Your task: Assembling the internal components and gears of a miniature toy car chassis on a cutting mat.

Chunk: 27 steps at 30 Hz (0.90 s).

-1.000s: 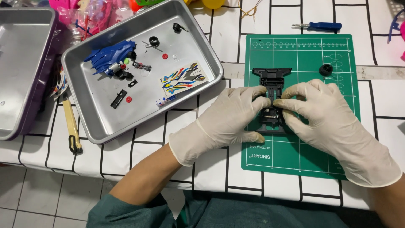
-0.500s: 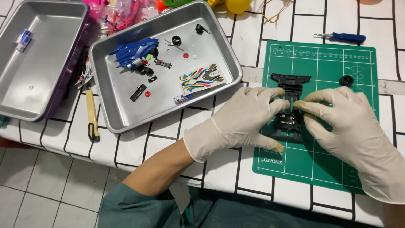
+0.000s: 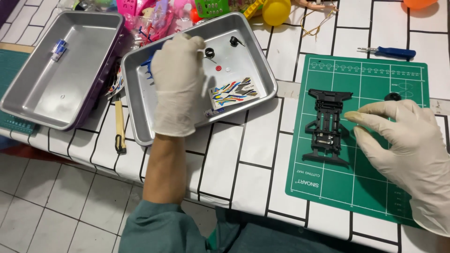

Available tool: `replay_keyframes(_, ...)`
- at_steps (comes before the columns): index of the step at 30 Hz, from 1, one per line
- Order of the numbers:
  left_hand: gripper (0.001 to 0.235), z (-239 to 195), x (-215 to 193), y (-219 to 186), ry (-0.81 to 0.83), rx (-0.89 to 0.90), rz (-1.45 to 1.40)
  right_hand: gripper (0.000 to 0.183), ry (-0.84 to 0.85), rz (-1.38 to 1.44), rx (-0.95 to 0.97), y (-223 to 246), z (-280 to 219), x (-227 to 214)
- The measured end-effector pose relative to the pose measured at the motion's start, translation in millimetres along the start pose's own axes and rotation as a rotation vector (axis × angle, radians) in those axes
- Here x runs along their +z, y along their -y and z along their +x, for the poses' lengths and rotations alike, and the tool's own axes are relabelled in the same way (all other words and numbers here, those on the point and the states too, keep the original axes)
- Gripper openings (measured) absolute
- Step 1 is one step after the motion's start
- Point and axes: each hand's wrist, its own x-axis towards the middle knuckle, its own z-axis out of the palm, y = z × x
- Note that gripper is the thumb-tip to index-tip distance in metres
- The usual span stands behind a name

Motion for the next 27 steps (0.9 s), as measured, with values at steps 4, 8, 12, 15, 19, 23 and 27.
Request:
replay_keyframes(4, 0.026, 31.1, 22.6, 33.3, 0.403, -0.175, -0.031, 0.025, -0.023, -0.021, -0.084, -10.9, 3.4, 2.7)
replay_keyframes(8, 0.024, 47.9, 60.6, 42.7, 0.527, -0.174, 0.065, 0.030, -0.001, -0.069, -0.041, -14.5, -1.8, 7.4)
replay_keyframes(12, 0.015, 54.8, 78.7, 39.6, 0.529, -0.132, 0.068, 0.033, 0.002, -0.066, -0.020, -14.7, -2.2, 4.2)
replay_keyframes(15, 0.019, 53.1, 91.9, 45.0, 0.466, -0.094, 0.053, 0.030, -0.012, -0.087, -0.020, -16.7, -2.9, 3.9)
replay_keyframes(19, 0.019, 47.6, 93.1, 44.9, 0.432, 0.036, 0.038, 0.029, -0.009, -0.074, -0.001, -13.8, -2.9, 1.8)
replay_keyframes(23, 0.009, 45.4, 88.3, 44.6, 0.410, 0.072, -0.076, 0.029, -0.001, -0.030, -0.016, -12.5, 1.6, -0.5)
replay_keyframes(27, 0.013, 42.2, 90.4, 51.1, 0.325, 0.297, -0.055, 0.028, -0.043, 0.022, -0.023, -10.3, 1.8, -0.5)
